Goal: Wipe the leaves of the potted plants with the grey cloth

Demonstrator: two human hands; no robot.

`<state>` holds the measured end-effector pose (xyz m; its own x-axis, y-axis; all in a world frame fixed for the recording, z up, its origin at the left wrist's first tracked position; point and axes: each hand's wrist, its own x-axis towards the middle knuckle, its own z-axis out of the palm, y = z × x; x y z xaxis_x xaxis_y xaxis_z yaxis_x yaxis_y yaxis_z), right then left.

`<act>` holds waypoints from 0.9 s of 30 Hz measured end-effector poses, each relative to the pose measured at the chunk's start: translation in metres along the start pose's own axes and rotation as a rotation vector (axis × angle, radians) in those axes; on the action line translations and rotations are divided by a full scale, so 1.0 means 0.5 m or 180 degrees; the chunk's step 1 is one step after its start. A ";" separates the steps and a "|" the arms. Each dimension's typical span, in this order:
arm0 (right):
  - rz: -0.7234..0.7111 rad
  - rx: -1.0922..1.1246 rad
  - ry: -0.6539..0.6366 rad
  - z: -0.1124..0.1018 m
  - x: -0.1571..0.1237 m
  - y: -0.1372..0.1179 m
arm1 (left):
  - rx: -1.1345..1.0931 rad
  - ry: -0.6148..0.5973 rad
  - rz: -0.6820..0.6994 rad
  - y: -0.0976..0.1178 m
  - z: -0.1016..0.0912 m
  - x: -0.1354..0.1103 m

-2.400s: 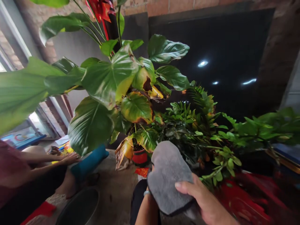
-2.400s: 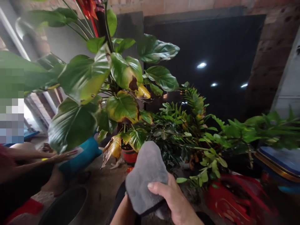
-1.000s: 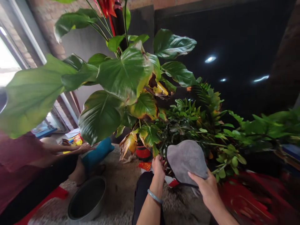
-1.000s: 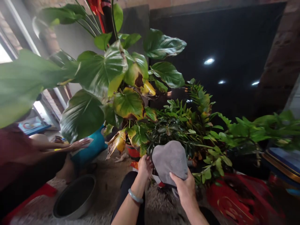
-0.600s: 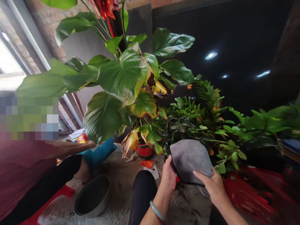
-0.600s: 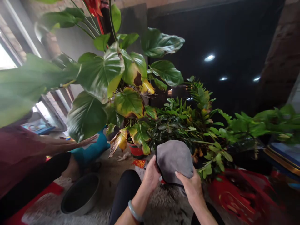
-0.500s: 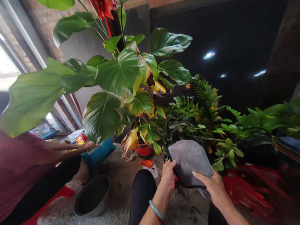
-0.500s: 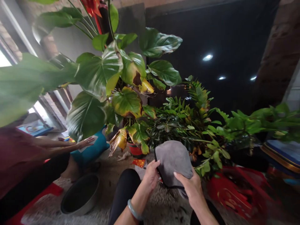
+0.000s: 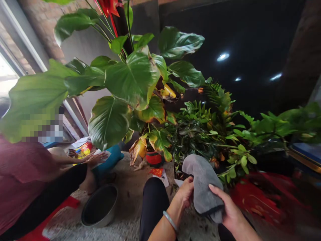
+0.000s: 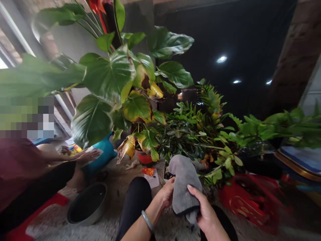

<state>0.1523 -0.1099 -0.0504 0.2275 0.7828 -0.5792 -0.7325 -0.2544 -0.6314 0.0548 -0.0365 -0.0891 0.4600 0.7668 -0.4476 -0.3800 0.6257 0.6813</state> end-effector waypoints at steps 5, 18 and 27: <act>0.0057 0.0066 -0.0225 -0.019 -0.001 0.018 | 0.0190 -0.0513 0.0250 0.023 0.002 -0.016; -0.0947 0.0295 -0.0269 0.103 -0.013 -0.190 | 0.0010 0.0287 0.0910 0.085 -0.044 0.015; 0.0246 0.0358 0.0250 0.055 -0.057 -0.107 | -0.0209 0.2103 0.1971 0.122 -0.108 0.062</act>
<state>0.1671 -0.1031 0.0140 0.2138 0.7153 -0.6653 -0.8160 -0.2436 -0.5242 0.0024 0.0331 -0.0925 -0.3879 0.8822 -0.2671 -0.4604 0.0656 0.8853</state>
